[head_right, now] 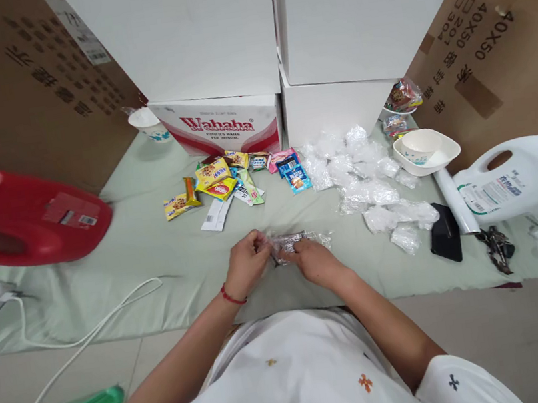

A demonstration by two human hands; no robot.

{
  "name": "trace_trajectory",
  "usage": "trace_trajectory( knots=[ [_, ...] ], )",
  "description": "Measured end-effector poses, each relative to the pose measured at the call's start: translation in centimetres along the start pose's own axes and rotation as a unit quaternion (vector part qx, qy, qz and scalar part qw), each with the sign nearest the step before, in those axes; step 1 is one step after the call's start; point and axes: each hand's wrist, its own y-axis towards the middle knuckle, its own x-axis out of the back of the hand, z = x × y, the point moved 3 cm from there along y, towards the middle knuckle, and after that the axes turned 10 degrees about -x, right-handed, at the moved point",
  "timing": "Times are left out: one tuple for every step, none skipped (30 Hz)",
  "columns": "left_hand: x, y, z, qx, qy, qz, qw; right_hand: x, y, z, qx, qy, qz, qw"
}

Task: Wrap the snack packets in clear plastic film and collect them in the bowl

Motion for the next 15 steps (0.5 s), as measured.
trace_trajectory(
  knots=[
    [-0.7,0.2,-0.5,-0.014,-0.020,0.003,1.000,-0.1,0.0,0.2,-0.001,0.000,-0.007,1.000],
    [-1.4,0.3,-0.8,-0.027,-0.030,0.009,0.999,-0.1,-0.2,0.4,-0.002,0.004,-0.017,1.000],
    [-2.1,0.4,-1.1,-0.039,-0.033,0.015,0.999,0.1,-0.6,0.5,0.003,0.014,-0.028,0.999],
    [-2.8,0.5,-1.2,-0.049,-0.031,0.019,0.998,0.4,-1.1,0.6,0.019,0.035,-0.036,0.999],
    [-3.4,0.4,-1.2,-0.059,-0.024,0.021,0.998,0.8,-1.8,0.5,0.043,0.070,-0.038,0.996],
    [-4.0,0.3,-1.1,-0.069,-0.015,0.022,0.997,1.4,-2.6,0.1,0.067,0.116,-0.040,0.990],
    [-4.4,0.1,-0.9,-0.082,-0.001,0.024,0.996,2.1,-3.3,-0.6,0.075,0.165,-0.054,0.982],
    [-4.7,-0.2,-0.8,-0.098,0.018,0.028,0.995,2.8,-3.9,-1.6,0.057,0.207,-0.084,0.973],
    [-5.0,-0.5,-0.7,-0.112,0.041,0.033,0.992,3.4,-4.3,-2.8,0.009,0.230,-0.131,0.964],
    [-5.2,-0.8,-0.6,-0.122,0.066,0.037,0.990,3.9,-4.6,-4.2,-0.063,0.231,-0.184,0.953],
    [-5.3,-1.0,-0.5,-0.126,0.090,0.038,0.987,4.0,-4.7,-5.5,-0.143,0.212,-0.224,0.940],
    [-5.3,-1.2,-0.3,-0.121,0.110,0.036,0.986,3.8,-4.6,-6.5,-0.212,0.181,-0.239,0.930],
    [-5.1,-1.3,-0.2,-0.113,0.126,0.030,0.985,3.4,-4.4,-7.1,-0.260,0.149,-0.227,0.927],
    [-4.9,-1.3,-0.1,-0.102,0.140,0.019,0.985,2.9,-3.9,-7.4,-0.283,0.125,-0.195,0.931],
    [-4.5,-1.2,0.0,-0.086,0.153,0.001,0.984,2.3,-3.5,-7.3,-0.288,0.111,-0.159,0.938]
  ],
)
